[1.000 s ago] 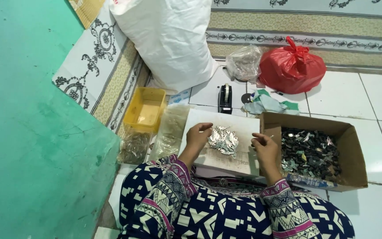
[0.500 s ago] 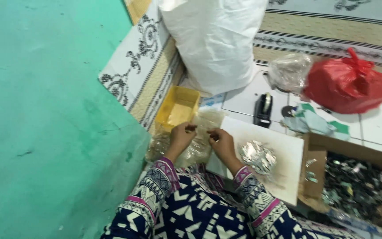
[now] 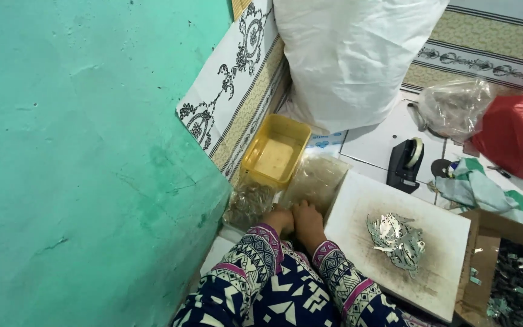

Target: Sorting small metal hardware components from a box and placing them into small plastic bags.

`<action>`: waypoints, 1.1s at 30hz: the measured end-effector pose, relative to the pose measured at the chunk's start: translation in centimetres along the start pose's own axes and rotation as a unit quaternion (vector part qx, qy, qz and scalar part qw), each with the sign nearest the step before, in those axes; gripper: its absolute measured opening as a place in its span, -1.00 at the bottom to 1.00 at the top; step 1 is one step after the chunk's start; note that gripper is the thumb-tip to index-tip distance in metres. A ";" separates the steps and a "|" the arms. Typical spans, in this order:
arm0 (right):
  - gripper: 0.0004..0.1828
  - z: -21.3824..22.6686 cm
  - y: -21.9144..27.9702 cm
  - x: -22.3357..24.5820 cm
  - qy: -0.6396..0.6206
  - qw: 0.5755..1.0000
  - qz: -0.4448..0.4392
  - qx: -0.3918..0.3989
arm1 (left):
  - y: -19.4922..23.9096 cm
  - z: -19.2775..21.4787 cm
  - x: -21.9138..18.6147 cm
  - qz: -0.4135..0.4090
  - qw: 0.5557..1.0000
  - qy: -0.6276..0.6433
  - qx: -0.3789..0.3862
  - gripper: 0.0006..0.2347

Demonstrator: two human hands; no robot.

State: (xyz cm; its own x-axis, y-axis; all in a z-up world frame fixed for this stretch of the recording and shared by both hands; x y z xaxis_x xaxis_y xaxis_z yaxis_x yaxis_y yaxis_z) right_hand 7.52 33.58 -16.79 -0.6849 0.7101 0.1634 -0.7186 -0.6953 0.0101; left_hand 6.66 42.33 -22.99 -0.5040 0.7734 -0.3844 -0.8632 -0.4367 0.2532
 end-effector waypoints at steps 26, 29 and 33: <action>-0.69 24.9 15.6 -11.4 -0.536 0.726 -0.306 -0.304 | 16.7 20.6 -20.5 -0.018 0.862 0.488 -0.136 -0.77; -0.76 22.5 18.2 -13.0 -0.569 0.715 -0.304 -0.269 | 18.5 18.4 -23.3 -0.015 0.883 0.459 -0.098 -0.80; -0.93 22.5 21.0 -14.3 -0.601 0.685 -0.331 -0.246 | 19.3 16.2 -25.8 -0.051 0.889 0.455 -0.026 -0.73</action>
Point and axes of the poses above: each hand's wrist, its own y-axis away from the middle knuckle, its own z-axis out of the back of the hand, x = y × z, the point moved 9 cm from there along -y, towards the middle knuckle, and after that the axes turned 15 degrees about -x, right-handed, at the moved point
